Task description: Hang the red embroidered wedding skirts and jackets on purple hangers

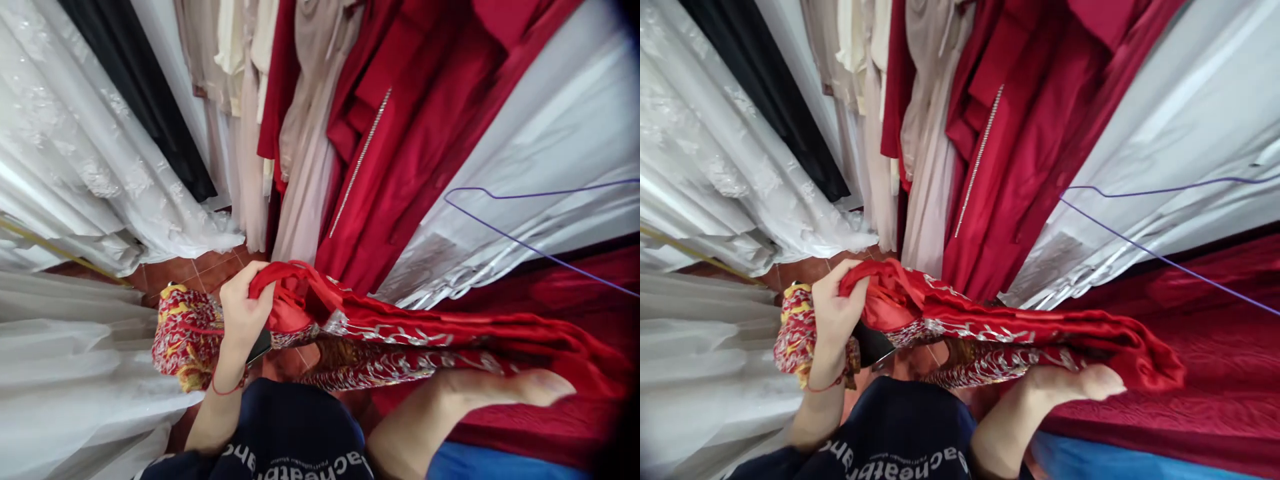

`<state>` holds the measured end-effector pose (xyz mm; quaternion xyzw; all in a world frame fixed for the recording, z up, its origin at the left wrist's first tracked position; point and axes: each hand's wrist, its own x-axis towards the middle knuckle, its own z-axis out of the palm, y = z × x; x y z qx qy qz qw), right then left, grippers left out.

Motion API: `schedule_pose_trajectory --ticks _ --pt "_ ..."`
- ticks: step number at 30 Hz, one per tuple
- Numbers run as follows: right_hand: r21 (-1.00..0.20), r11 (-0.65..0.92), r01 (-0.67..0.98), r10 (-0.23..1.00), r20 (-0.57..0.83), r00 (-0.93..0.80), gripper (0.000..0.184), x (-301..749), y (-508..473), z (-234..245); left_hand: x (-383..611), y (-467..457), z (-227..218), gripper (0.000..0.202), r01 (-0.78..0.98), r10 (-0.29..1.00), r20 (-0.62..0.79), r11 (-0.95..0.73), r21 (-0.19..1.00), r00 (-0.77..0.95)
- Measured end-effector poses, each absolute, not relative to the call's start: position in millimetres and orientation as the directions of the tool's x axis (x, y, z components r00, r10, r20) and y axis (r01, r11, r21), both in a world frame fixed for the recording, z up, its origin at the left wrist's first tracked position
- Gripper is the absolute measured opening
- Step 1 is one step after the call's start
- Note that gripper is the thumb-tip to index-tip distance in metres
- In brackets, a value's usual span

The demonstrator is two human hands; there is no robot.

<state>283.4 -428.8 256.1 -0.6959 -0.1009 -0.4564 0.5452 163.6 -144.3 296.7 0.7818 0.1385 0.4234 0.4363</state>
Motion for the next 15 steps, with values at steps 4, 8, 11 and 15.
schedule_pose_trajectory --ticks 4,8,11,15 --pt "-0.761 -0.415 0.498 -0.569 0.645 0.511 0.047 282.9 -456.8 269.1 212.7 -184.1 304.1 0.009 -0.220 0.566 0.576 -0.574 0.789 0.589" --pt "-0.765 -0.498 0.407 -0.518 0.639 0.569 0.063 273.7 -472.5 276.9 248.2 -222.5 307.2 0.011 -0.231 0.500 0.528 -0.538 0.811 0.687" --pt "-0.807 -0.499 0.315 -0.568 0.579 0.584 0.045 277.0 -481.5 265.5 271.1 -244.4 304.2 0.011 -0.222 0.451 0.504 -0.543 0.810 0.736" --pt "-0.768 -0.637 0.071 -0.574 0.534 0.621 0.036 291.0 -508.8 230.7 303.4 -268.4 299.4 0.010 -0.263 0.417 0.495 -0.499 0.826 0.763"
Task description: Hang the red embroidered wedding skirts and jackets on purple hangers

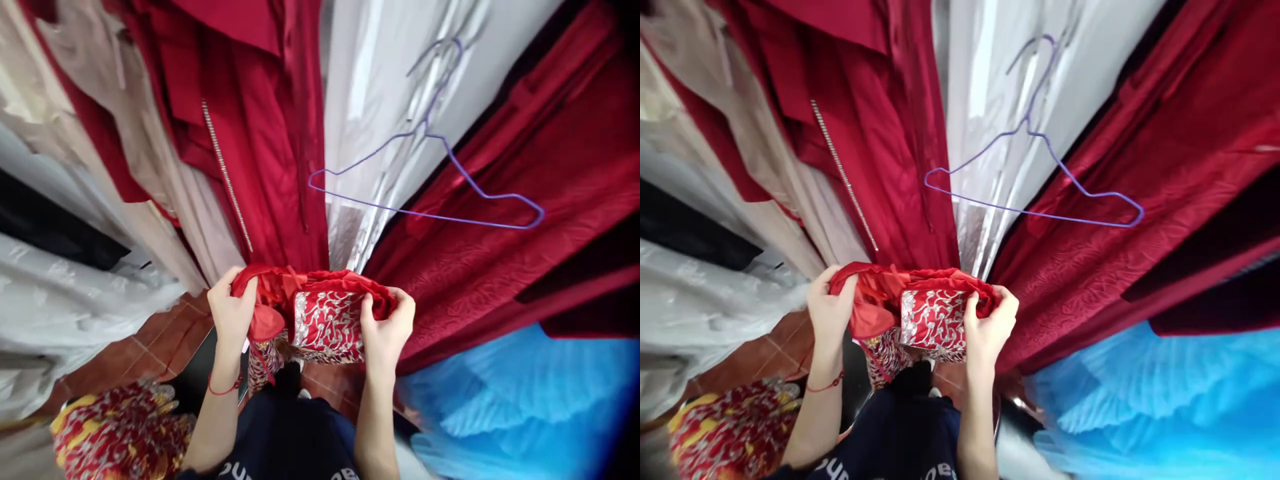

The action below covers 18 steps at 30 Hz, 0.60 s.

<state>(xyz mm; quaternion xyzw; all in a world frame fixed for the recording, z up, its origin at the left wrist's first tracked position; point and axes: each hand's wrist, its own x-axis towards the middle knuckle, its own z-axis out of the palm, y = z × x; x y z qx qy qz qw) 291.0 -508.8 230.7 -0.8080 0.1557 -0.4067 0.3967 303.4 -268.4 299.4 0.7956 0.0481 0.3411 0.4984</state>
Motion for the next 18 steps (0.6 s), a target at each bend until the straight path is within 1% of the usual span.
schedule_pose_trajectory --ticks 1,2,4,5,6,7,8,9,11,12,13,14,17,18 --pt "-0.728 -0.684 -0.032 -0.568 0.506 0.649 0.039 293.8 -518.8 220.9 311.4 -274.0 298.6 0.009 -0.277 0.401 0.493 -0.486 0.829 0.772" --pt "-0.680 -0.718 -0.147 -0.566 0.448 0.692 0.043 296.0 -529.4 211.7 319.3 -279.3 298.0 0.009 -0.291 0.380 0.493 -0.477 0.829 0.782" --pt "-0.586 -0.731 -0.350 -0.581 0.265 0.770 0.054 299.2 -550.7 198.2 334.7 -288.3 297.0 0.008 -0.317 0.339 0.493 -0.459 0.830 0.801" --pt "-0.561 -0.722 -0.405 -0.589 0.190 0.785 0.059 300.6 -560.2 195.3 342.3 -292.0 296.5 0.008 -0.324 0.321 0.487 -0.446 0.834 0.812" --pt "-0.557 -0.718 -0.416 -0.588 0.167 0.791 0.063 302.2 -568.1 195.7 349.9 -295.3 295.8 0.008 -0.327 0.306 0.476 -0.429 0.842 0.824" --pt "-0.571 -0.729 -0.378 -0.574 0.208 0.792 0.065 304.0 -573.5 199.4 357.6 -298.1 295.0 0.008 -0.325 0.294 0.461 -0.410 0.852 0.837" --pt "-0.591 -0.754 -0.286 -0.534 0.299 0.791 0.065 306.3 -575.8 206.4 365.4 -300.7 294.2 0.008 -0.320 0.283 0.443 -0.390 0.863 0.851" --pt "-0.600 -0.787 -0.144 -0.459 0.413 0.786 0.062 309.2 -574.6 215.9 373.2 -303.0 293.5 0.009 -0.314 0.272 0.427 -0.374 0.872 0.862" --pt "-0.554 -0.811 0.191 -0.236 0.607 0.759 0.046 317.6 -561.3 237.7 389.4 -306.8 293.1 0.010 -0.313 0.253 0.416 -0.363 0.878 0.874" --pt "-0.516 -0.795 0.320 -0.127 0.657 0.743 0.038 323.5 -550.2 247.4 397.6 -308.0 293.5 0.011 -0.317 0.242 0.419 -0.367 0.875 0.875" --pt "-0.475 -0.788 0.391 -0.045 0.678 0.733 0.031 330.5 -537.6 254.9 405.8 -308.7 294.4 0.011 -0.325 0.229 0.426 -0.374 0.869 0.875" --pt "-0.446 -0.806 0.390 -0.020 0.678 0.734 0.031 338.8 -524.6 259.6 414.0 -308.6 295.8 0.011 -0.335 0.216 0.436 -0.383 0.861 0.874" --pt "-0.398 -0.879 0.264 -0.057 0.636 0.770 0.042 368.7 -493.3 258.3 437.2 -304.8 301.4 0.011 -0.365 0.185 0.462 -0.396 0.843 0.867" --pt "-0.382 -0.889 0.252 -0.048 0.625 0.779 0.043 379.0 -486.6 254.9 444.0 -302.8 303.1 0.011 -0.373 0.181 0.470 -0.396 0.839 0.864"
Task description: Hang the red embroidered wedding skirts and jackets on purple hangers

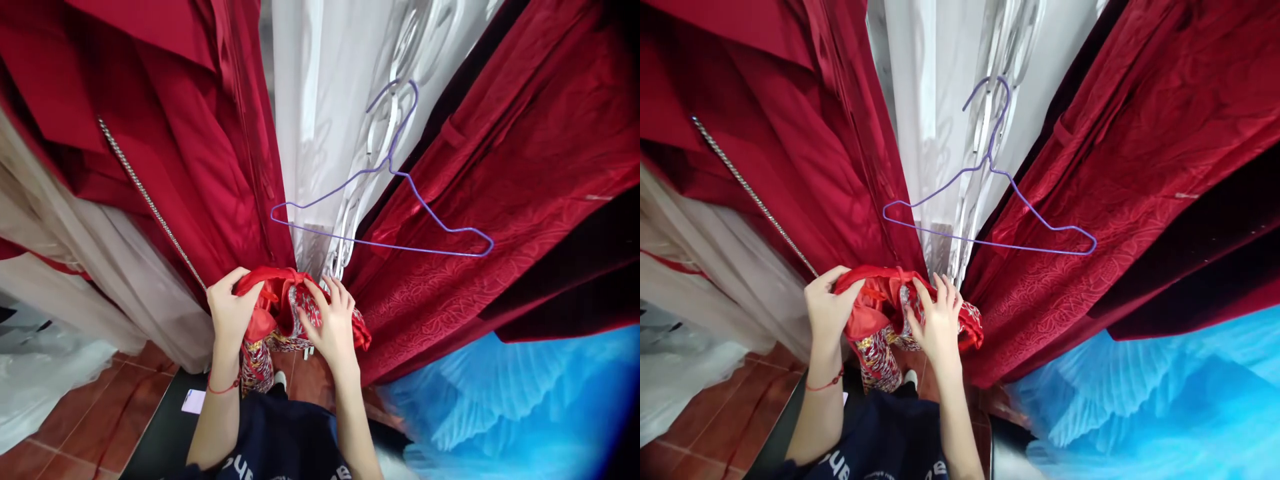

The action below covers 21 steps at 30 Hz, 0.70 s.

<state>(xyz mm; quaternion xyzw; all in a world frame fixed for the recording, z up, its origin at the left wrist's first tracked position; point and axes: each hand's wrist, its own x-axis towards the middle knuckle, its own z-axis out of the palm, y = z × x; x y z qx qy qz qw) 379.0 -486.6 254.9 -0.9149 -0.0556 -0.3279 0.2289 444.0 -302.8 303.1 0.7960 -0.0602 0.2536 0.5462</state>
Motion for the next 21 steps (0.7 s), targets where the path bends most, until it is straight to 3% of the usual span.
schedule_pose_trajectory --ticks 3,7,10,14,18,21 --pt "-0.351 -0.897 0.267 -0.026 0.646 0.763 0.032 406.3 -471.7 243.7 459.5 -298.1 305.8 0.010 -0.391 0.168 0.483 -0.393 0.832 0.859" --pt "-0.411 -0.897 0.166 -0.210 0.724 0.657 0.031 436.5 -445.8 229.6 464.6 -297.8 301.3 0.009 -0.415 0.098 0.481 -0.375 0.829 0.871" --pt "-0.484 -0.867 0.118 -0.350 0.759 0.549 0.020 456.5 -426.2 218.5 467.1 -297.5 293.1 0.012 -0.429 0.009 0.464 -0.365 0.826 0.886" --pt "-0.603 -0.766 0.222 -0.414 0.728 0.547 0.010 460.8 -425.3 215.4 494.2 -292.8 278.6 0.014 -0.410 -0.005 0.436 -0.350 0.842 0.900" --pt "-0.712 -0.518 0.473 -0.300 0.670 0.680 0.010 428.6 -463.1 230.6 538.2 -290.4 265.2 0.028 -0.336 0.120 0.410 -0.393 0.856 0.904" --pt "-0.769 -0.213 0.602 0.023 0.612 0.790 0.042 405.7 -498.7 241.7 561.7 -294.9 261.2 0.032 -0.324 0.136 0.412 -0.422 0.847 0.901"
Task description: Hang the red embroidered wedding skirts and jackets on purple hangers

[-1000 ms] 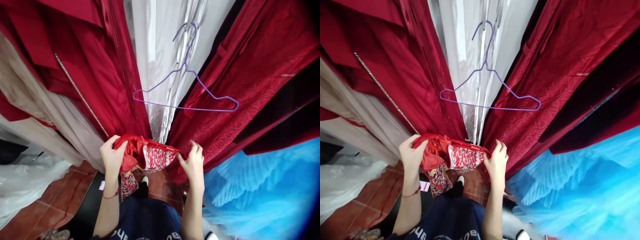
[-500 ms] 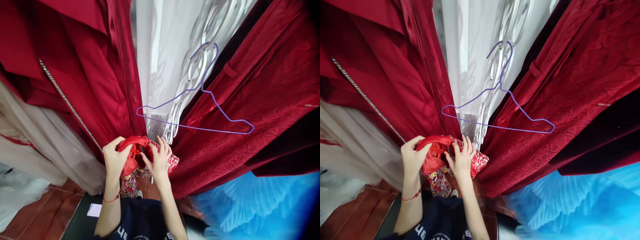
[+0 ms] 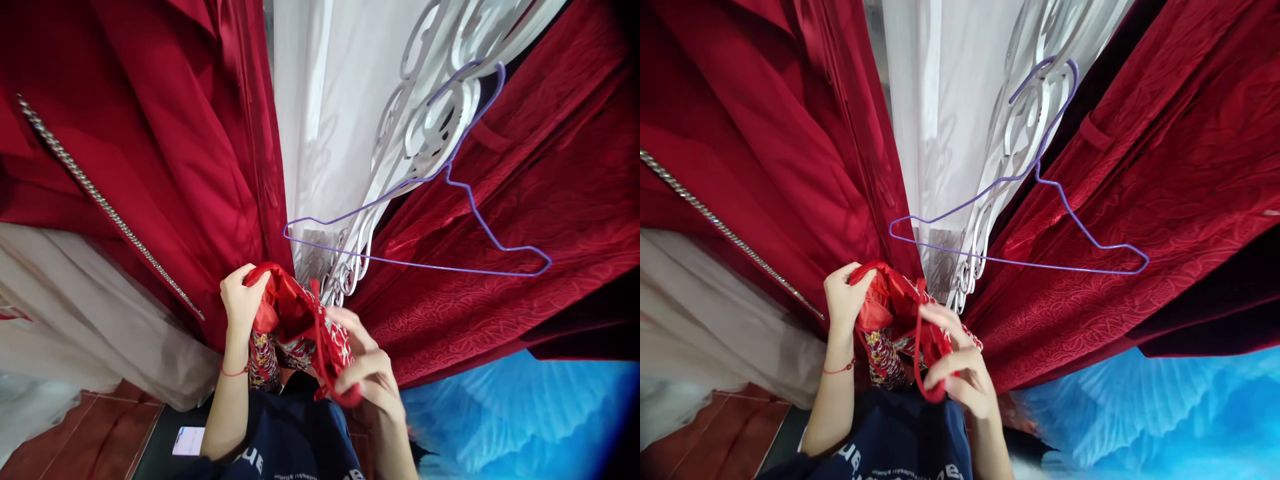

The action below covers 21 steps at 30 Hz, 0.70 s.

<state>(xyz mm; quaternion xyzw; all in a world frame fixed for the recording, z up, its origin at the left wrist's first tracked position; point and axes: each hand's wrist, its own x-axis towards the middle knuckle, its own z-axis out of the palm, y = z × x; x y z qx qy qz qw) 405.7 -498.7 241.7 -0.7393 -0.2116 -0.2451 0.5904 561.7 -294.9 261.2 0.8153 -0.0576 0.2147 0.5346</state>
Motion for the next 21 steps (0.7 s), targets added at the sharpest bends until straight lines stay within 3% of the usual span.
schedule_pose_trajectory --ticks 2,4,6,7,8,11,15,19,21 --pt "-0.810 -0.083 0.580 0.200 0.557 0.806 0.061 402.7 -511.3 241.7 570.2 -302.1 261.8 0.033 -0.340 0.109 0.420 -0.424 0.839 0.901" --pt "-0.862 -0.127 0.491 0.167 0.470 0.867 0.059 410.3 -508.5 232.0 574.8 -311.9 264.2 0.035 -0.353 0.070 0.419 -0.426 0.833 0.905" --pt "-0.894 -0.328 0.306 -0.123 0.361 0.924 0.042 424.6 -492.5 211.9 578.1 -321.5 266.9 0.035 -0.363 0.032 0.414 -0.426 0.829 0.910" --pt "-0.879 -0.451 0.155 -0.334 0.327 0.884 0.043 432.7 -482.4 198.9 580.0 -325.2 268.0 0.035 -0.368 0.017 0.413 -0.424 0.828 0.910" --pt "-0.845 -0.534 0.004 -0.491 0.314 0.813 0.056 440.4 -472.7 185.0 582.4 -327.9 268.8 0.035 -0.374 0.007 0.415 -0.421 0.827 0.910" --pt "-0.716 -0.609 -0.341 -0.679 0.249 0.691 0.059 456.7 -460.7 146.2 593.9 -330.2 269.6 0.033 -0.394 -0.004 0.428 -0.400 0.828 0.904" --pt "-0.643 -0.539 -0.544 -0.747 0.066 0.661 0.052 456.7 -500.8 120.6 616.0 -330.4 269.3 0.029 -0.427 -0.020 0.454 -0.376 0.822 0.891" --pt "-0.708 -0.471 -0.526 -0.692 -0.074 0.718 0.034 446.0 -562.8 123.0 633.9 -339.2 268.3 0.021 -0.420 -0.034 0.436 -0.347 0.838 0.899" --pt "-0.721 -0.452 -0.525 -0.655 -0.132 0.744 0.034 442.6 -582.6 126.9 639.6 -344.1 267.1 0.022 -0.411 -0.023 0.428 -0.329 0.850 0.903"
